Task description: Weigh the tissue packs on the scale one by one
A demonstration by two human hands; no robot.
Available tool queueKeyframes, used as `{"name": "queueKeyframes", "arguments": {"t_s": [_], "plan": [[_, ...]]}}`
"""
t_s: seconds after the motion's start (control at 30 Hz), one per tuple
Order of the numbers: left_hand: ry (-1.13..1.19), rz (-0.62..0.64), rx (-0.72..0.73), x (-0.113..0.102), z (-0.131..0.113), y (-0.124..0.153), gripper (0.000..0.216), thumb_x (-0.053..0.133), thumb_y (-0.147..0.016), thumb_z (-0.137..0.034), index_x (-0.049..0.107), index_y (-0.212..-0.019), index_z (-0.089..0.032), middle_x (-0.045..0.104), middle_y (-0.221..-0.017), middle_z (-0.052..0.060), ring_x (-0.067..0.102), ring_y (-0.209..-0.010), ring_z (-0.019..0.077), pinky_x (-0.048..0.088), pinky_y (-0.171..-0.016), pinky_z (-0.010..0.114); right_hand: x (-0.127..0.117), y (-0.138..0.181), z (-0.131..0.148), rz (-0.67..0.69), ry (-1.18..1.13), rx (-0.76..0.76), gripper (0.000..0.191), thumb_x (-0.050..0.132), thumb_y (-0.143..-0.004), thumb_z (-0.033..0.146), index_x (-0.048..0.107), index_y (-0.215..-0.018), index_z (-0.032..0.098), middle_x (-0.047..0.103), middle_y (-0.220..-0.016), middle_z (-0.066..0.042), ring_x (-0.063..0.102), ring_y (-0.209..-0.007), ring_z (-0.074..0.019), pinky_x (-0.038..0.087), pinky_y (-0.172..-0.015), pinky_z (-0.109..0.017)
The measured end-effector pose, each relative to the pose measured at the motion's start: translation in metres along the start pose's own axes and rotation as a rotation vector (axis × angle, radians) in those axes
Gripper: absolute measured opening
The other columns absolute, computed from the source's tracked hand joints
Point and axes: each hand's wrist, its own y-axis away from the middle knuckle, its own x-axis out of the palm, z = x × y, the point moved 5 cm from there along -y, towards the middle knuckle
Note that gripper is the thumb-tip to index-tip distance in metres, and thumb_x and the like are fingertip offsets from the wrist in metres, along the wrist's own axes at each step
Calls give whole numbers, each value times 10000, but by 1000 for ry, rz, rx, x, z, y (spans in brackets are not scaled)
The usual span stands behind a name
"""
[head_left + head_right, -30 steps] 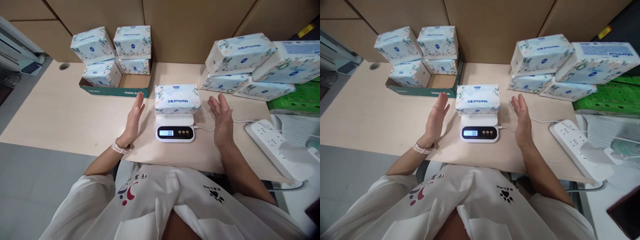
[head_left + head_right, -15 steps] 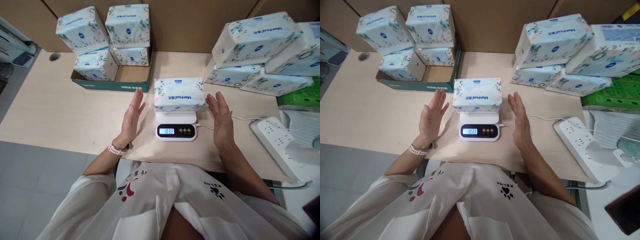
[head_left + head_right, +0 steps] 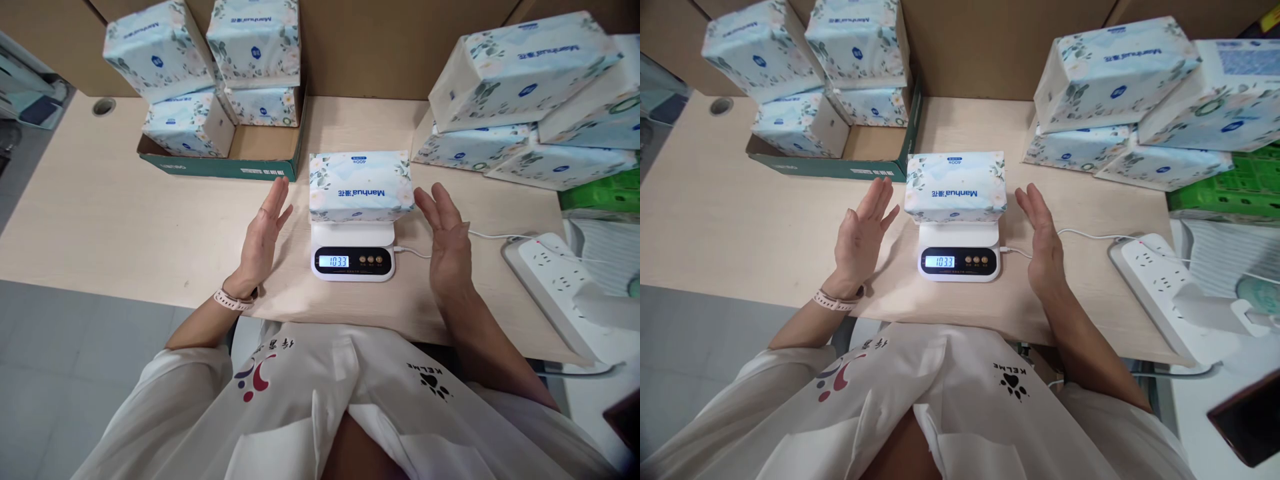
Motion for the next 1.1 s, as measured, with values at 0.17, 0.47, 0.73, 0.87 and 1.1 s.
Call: {"name": "queueKeyframes", "arguments": {"t_s": [0.17, 0.47, 0.73, 0.87, 1.1], "plan": [[13, 17, -12, 2, -2, 0, 741, 355, -1020, -856, 490, -1633, -463, 316, -1837, -58, 115, -1764, 316, 230, -1423, 596, 1, 0, 3, 13, 30, 12, 698, 251, -1057, 805, 438, -1657, 502, 500, -1741, 65, 387, -1685, -327, 167, -1425, -682], [-18, 12, -28, 3, -5, 1, 775, 364, -1008, -874, 428, -1666, -470, 388, -1807, -55, 139, -1760, 314, 106, -1454, 588, 1, 0, 2, -1, 37, 54, 749, 247, -1040, 824, 438, -1671, 470, 530, -1723, 13, 355, -1697, -362, 173, -1414, -698], [26, 38, -23, 6, 0, 4, 751, 368, -1041, -826, 394, -1696, -458, 288, -1840, -92, 112, -1765, 277, 77, -1471, 541, 4, 2, -5, -2, -22, 87, 741, 310, -1044, 812, 438, -1679, 454, 485, -1755, 31, 316, -1716, -331, 125, -1444, -646], [4, 114, -58, 8, 9, 10, 665, 293, -1124, -688, 288, -1744, -447, 221, -1853, -101, 112, -1766, 235, 26, -1477, 506, 14, -1, -12, 3, -80, 214, 843, 400, -1011, 835, 411, -1715, 372, 422, -1789, 3, 311, -1720, -310, 148, -1461, -574], [-159, 184, -34, 22, 1, -3, 745, 300, -1112, -713, 269, -1765, -354, 87, -1866, -77, -11, -1770, 273, -34, -1470, 509, 35, -14, 14, 146, -188, 253, 877, 412, -1006, 835, 334, -1748, 374, 334, -1821, 36, 240, -1745, -286, 185, -1449, -558]]}}
